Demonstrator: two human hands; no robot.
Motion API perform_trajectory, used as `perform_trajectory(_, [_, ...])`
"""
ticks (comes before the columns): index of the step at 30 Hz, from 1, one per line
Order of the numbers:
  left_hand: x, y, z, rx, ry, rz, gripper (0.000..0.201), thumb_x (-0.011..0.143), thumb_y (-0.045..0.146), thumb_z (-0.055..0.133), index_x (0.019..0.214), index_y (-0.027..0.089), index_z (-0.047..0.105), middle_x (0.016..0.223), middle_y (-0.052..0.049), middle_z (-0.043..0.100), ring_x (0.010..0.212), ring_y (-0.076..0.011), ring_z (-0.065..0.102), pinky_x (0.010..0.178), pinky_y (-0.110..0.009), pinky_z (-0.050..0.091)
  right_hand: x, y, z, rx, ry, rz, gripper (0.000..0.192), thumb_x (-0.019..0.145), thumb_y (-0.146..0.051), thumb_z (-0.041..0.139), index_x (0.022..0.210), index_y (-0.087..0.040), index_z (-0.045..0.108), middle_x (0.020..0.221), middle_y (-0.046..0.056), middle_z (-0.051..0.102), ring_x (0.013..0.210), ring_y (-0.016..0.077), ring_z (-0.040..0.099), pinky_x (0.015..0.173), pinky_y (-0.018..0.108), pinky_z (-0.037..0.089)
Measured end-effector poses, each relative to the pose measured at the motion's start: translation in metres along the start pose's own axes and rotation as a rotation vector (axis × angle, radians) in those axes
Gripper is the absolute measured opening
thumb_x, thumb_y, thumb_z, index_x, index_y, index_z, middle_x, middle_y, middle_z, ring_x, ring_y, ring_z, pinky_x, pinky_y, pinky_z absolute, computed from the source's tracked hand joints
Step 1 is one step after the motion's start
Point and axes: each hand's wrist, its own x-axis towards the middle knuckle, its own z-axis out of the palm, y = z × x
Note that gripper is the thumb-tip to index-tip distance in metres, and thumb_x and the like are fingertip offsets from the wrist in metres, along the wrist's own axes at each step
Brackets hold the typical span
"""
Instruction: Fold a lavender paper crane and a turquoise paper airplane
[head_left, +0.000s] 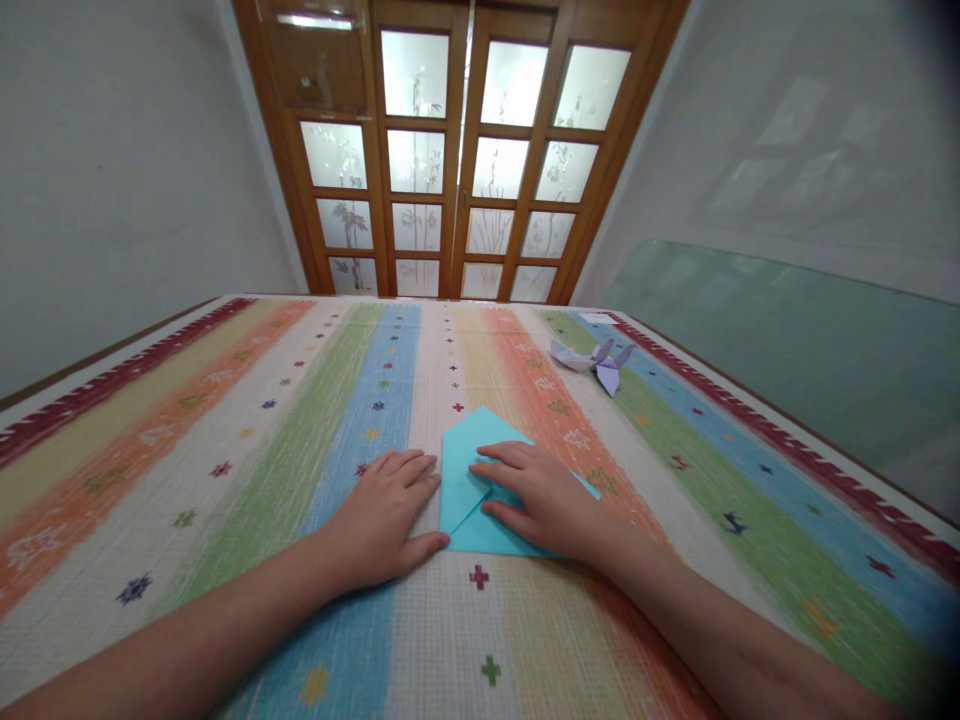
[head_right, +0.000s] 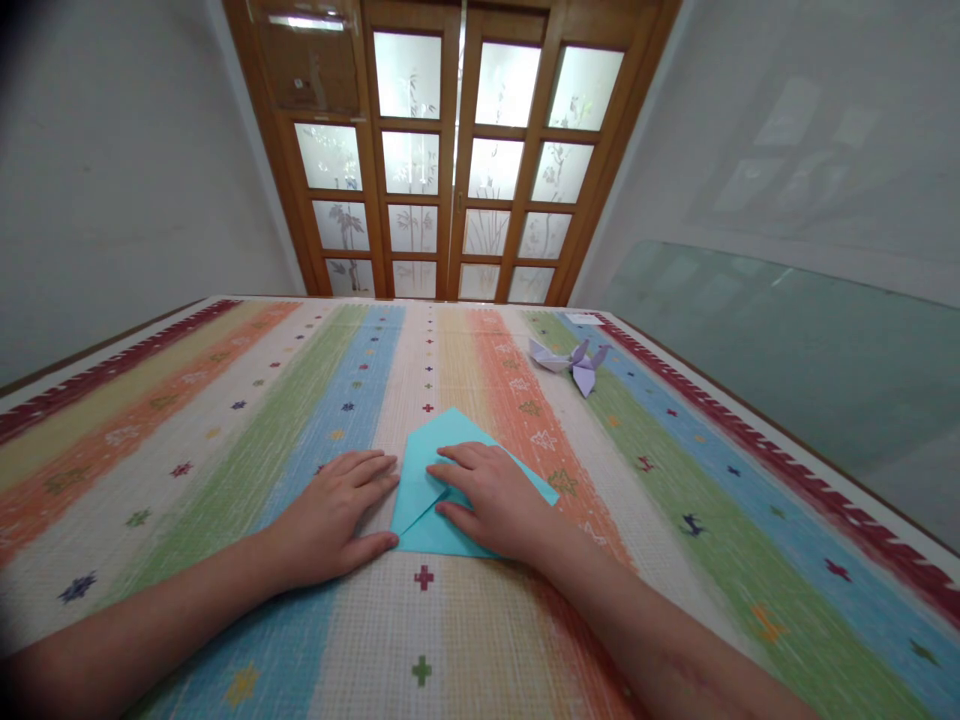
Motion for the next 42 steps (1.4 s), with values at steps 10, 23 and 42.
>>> perform_trajectory(10, [0.002,-0.003,-0.003,-0.158,-0.108,0.110,0.056,0.087,0.032,0.062,0.141,0.022,0.053,0.148,-0.014,0.050,0.140,-0.0358,0.040,0.115,-0.068,0.023,0.001,0.014,0.005,0.001,0.034,0.010,0.040,0.095,-0.016,0.052,0.134,-0.025,0.061,0.136,0.010,0.061,0.127,0.0267,0.054,0.108,0.051,0.043])
perform_trajectory(23, [0.001,0.004,-0.011,-0.191,-0.050,0.400,0.042,0.093,0.030,0.058,0.134,0.020,0.058,0.133,-0.014,0.063,0.123,-0.0296,0.058,0.107,-0.051,0.044,-0.003,0.027,0.004,0.055,0.012,-0.081,0.045,0.084,-0.005,0.059,0.119,-0.030,0.072,0.142,0.008,0.059,0.131,0.0261,0.053,0.109,0.051,0.042])
perform_trajectory(42, [0.001,-0.006,-0.006,-0.578,0.172,-0.145,0.047,0.098,0.033,0.051,0.144,0.021,0.045,0.103,-0.008,0.071,0.083,-0.0184,0.066,0.070,-0.032,0.055,-0.005,0.013,-0.004,-0.015,0.548,-0.059,0.022,0.092,-0.013,0.057,0.107,-0.023,0.071,0.091,0.006,0.075,0.082,0.0212,0.068,0.075,0.038,0.051])
